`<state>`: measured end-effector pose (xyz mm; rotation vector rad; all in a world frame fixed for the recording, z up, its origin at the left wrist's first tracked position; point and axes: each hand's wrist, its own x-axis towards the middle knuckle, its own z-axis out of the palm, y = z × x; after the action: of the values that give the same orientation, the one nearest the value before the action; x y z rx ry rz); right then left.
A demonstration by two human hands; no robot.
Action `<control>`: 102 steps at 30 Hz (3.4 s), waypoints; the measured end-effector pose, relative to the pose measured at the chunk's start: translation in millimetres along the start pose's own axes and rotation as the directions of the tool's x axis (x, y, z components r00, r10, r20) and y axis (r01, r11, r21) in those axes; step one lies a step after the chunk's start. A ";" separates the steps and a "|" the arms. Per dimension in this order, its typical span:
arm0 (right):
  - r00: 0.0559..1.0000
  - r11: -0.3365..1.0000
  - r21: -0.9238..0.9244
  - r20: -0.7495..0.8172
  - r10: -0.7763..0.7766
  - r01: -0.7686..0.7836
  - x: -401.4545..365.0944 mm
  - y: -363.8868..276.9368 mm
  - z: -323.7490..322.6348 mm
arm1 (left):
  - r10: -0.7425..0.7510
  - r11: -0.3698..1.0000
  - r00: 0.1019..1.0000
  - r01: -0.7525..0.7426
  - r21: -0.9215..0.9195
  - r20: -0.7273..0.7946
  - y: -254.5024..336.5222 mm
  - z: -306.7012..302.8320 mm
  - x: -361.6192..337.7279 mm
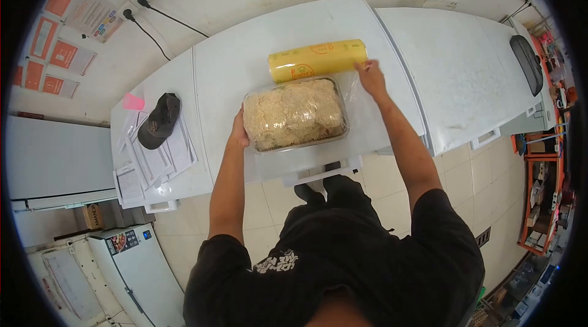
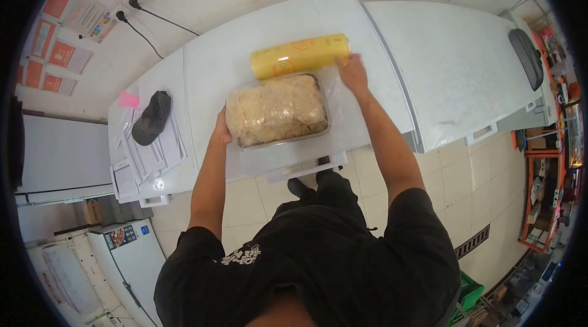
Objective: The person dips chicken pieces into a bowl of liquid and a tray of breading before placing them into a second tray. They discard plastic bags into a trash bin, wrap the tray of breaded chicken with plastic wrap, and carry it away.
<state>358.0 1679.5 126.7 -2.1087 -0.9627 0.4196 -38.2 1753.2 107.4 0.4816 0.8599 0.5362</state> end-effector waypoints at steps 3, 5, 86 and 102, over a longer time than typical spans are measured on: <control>0.990 0.996 -0.047 -0.118 -0.079 0.074 56.7 27.0 16.6 | -0.125 0.990 0.990 0.129 0.060 -0.067 20.3 -8.5 7.8; 0.993 0.991 0.132 0.111 -0.040 0.025 58.9 -1.5 -4.6 | -0.221 0.966 0.968 0.233 0.109 -0.116 34.8 -16.6 17.7; 0.992 0.993 -0.001 -0.047 0.114 -0.115 -284.8 -83.7 -162.2 | -0.104 0.098 0.662 -0.736 0.670 0.743 -213.8 212.5 92.6; 0.985 0.991 -0.090 -0.128 -0.114 0.103 -242.0 -221.8 -283.1 | -0.262 0.102 0.599 -0.762 0.639 0.756 -209.8 220.1 102.4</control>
<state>246.5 1447.3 475.3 -2.1175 -1.0270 0.1845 245.7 1616.1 47.9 2.1025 0.0796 -0.0577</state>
